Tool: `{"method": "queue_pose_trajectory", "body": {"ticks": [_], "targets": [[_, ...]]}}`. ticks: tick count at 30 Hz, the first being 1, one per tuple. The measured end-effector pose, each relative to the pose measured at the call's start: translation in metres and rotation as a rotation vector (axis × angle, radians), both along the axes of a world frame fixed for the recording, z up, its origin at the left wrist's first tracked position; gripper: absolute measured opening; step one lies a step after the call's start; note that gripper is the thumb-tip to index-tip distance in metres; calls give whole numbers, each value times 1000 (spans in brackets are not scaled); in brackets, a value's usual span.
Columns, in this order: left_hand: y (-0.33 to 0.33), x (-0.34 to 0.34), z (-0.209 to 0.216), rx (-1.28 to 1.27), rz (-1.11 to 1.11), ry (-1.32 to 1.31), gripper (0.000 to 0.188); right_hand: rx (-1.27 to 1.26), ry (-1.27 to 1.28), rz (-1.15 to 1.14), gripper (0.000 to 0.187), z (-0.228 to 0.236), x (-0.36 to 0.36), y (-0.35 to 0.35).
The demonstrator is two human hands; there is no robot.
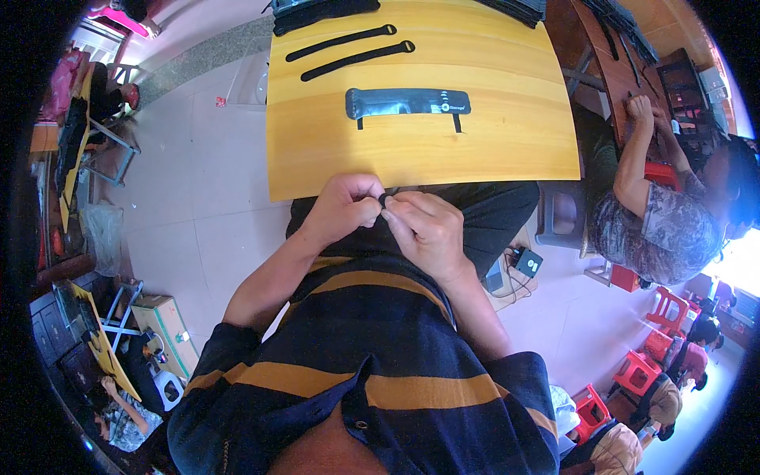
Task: Assembling watch straps by inserting components and organizing them on a workspace.
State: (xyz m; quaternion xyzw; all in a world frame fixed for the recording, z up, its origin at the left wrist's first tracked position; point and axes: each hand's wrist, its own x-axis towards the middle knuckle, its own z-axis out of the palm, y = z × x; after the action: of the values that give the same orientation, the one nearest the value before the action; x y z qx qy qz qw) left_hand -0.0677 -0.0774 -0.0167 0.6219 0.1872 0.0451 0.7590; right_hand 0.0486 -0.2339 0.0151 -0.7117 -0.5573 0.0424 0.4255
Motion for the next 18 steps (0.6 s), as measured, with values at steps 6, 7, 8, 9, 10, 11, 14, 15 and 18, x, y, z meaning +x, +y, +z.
{"method": "queue_pose_trajectory", "body": {"ticks": [6,7,8,9,10,11,14,15,18], "targets": [[-2,-1,-1,53,-8,-141,8,94,111,-34,14,-3,-2,-3],[-2,-1,1,52,-9,-140,8,101,141,-40,13,-4,-2,-4],[-2,0,3,100,-10,-162,9,101,141,-42,13,-4,-2,-4],[-2,1,4,147,-11,-184,10,128,184,-56,13,-5,-4,-3],[-3,1,4,147,-13,-185,10,156,228,-70,13,-5,-6,-3],[-3,2,3,169,-13,-198,11,155,226,-73,13,-7,-8,-4],[-5,3,13,232,-15,-160,13,25,326,-143,13,-10,-11,-8],[-7,3,18,274,-14,-106,14,35,306,-133,13,-9,-10,-7],[-12,7,23,399,80,-158,15,33,286,-131,12,-5,-8,-5]]}}
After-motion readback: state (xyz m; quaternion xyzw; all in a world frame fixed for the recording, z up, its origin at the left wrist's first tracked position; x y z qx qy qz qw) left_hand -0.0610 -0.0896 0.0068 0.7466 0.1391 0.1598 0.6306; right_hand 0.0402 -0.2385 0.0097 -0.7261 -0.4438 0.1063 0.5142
